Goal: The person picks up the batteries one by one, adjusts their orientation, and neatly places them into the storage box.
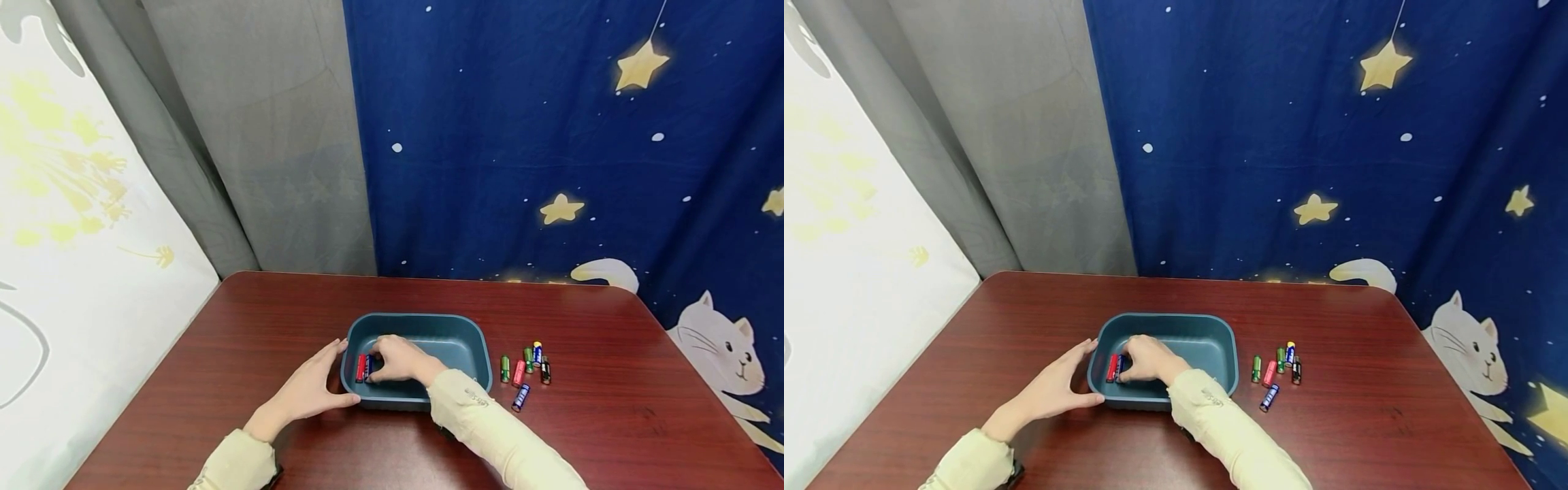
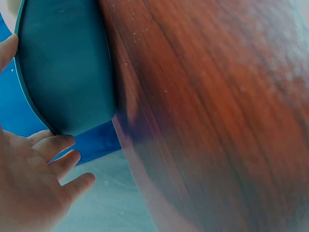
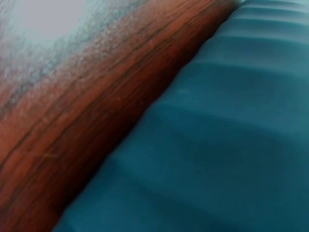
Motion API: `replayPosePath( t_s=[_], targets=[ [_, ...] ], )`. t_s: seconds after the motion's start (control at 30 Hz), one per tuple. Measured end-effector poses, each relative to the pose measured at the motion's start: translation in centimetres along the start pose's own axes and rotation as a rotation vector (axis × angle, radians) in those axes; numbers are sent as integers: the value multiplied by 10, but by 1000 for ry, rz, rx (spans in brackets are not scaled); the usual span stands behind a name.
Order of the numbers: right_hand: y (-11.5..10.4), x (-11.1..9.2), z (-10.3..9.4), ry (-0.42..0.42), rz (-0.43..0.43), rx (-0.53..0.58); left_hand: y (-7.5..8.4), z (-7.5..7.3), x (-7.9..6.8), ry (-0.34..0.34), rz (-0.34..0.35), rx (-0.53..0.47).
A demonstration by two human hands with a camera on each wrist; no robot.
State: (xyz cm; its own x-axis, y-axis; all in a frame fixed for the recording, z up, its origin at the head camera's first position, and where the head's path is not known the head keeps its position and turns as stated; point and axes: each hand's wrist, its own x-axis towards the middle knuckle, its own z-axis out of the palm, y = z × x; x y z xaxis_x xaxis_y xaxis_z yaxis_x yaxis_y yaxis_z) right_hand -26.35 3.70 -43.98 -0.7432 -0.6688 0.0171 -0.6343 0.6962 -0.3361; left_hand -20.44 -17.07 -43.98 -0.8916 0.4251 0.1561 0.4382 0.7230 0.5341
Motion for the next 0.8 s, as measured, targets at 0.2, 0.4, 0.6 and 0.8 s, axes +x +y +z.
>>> replayPosePath(
  t_s=[0.2,0.4,0.6,0.8],
  targets=[
    [-1,0,0,8,-10,7,1,-1,-1,-9,-5,-8],
    [1,-2,-3,29,-21,43,2,-1,-1,-14,-14,-3],
    [2,-7,-12,60,2,139,2,-1,-1,-21,-30,1],
    [4,-20,-26,94,3,207,2,-1,-1,-18,-40,-5]
  ],
)
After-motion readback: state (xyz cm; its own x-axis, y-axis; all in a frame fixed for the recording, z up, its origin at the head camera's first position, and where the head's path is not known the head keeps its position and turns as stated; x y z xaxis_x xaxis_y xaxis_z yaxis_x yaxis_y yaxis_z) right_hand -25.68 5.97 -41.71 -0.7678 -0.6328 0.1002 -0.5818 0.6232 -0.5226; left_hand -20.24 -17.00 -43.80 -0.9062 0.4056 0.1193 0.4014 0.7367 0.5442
